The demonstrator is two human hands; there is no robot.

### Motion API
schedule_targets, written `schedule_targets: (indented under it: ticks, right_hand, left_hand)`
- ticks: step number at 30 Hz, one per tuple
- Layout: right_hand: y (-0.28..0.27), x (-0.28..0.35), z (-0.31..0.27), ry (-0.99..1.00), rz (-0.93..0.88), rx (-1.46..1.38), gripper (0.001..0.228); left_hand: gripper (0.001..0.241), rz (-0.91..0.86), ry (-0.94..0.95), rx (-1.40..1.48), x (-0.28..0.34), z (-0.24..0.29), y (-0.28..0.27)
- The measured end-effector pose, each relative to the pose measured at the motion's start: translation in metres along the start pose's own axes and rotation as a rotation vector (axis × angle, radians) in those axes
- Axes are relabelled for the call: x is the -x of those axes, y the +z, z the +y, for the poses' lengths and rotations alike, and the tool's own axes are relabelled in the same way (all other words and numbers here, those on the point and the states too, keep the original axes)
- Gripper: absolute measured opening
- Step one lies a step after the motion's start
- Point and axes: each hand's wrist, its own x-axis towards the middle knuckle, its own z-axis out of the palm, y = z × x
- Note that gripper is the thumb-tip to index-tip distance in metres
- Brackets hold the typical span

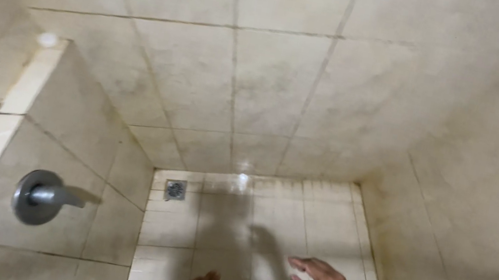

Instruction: The person retrieves a handheld bidet sprayer from a holder next to the toilet and uses it to spray water onto the bathroom floor and the toilet bowl. The person moves the sprayer around to cover different areas of the tiled floor.

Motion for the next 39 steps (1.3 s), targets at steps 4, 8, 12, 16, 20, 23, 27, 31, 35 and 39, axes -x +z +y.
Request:
schedule_targets:
  ticks: [4,8,12,16,20,23,27,31,35,39]
  right_hand:
    - [-0.004,0.013,-0.008,0.362,-0.016,-0.060,0.037]
    - [0.004,0.030,-0.016,0.375,0.171,-0.072,0.033]
    - [0.003,0.053,-0.047,0.604,0.269,-0.025,0.041]
    - [0.022,0.078,-0.047,0.556,0.528,0.068,0.039]
    - [0.020,0.085,-0.081,0.661,0.678,0.024,0.041]
    - [0.026,0.091,-0.083,0.670,0.714,0.098,0.043]
    - [0.027,0.085,-0.072,0.633,0.665,0.132,0.048]
    - [0.013,0.062,-0.061,0.541,0.579,0.075,0.055]
    - [0.000,0.040,-0.035,0.400,0.416,0.096,0.057]
    - [-0.003,0.013,-0.012,0.129,0.275,0.081,0.057]
  left_hand:
    - [0.051,-0.003,0.050,0.168,-0.029,0.000,-0.010]
    - [0.048,0.111,0.219,0.218,-0.052,-0.021,0.005]
    - [0.050,0.107,0.341,0.323,-0.090,0.004,-0.040]
    - [0.053,-0.182,0.345,0.311,-0.136,0.020,-0.053]
    - [0.049,-0.194,0.437,0.356,-0.166,0.065,-0.095]
    - [0.045,-0.133,0.493,0.440,-0.173,0.083,-0.105]
    - [0.047,-0.080,0.496,0.469,-0.172,0.094,-0.110]
    - [0.048,-0.079,0.308,0.379,-0.163,0.098,-0.116]
    - [0.050,-0.029,0.121,0.246,-0.141,0.092,-0.103]
    - [0.058,-0.042,-0.175,0.221,-0.120,0.095,-0.122]
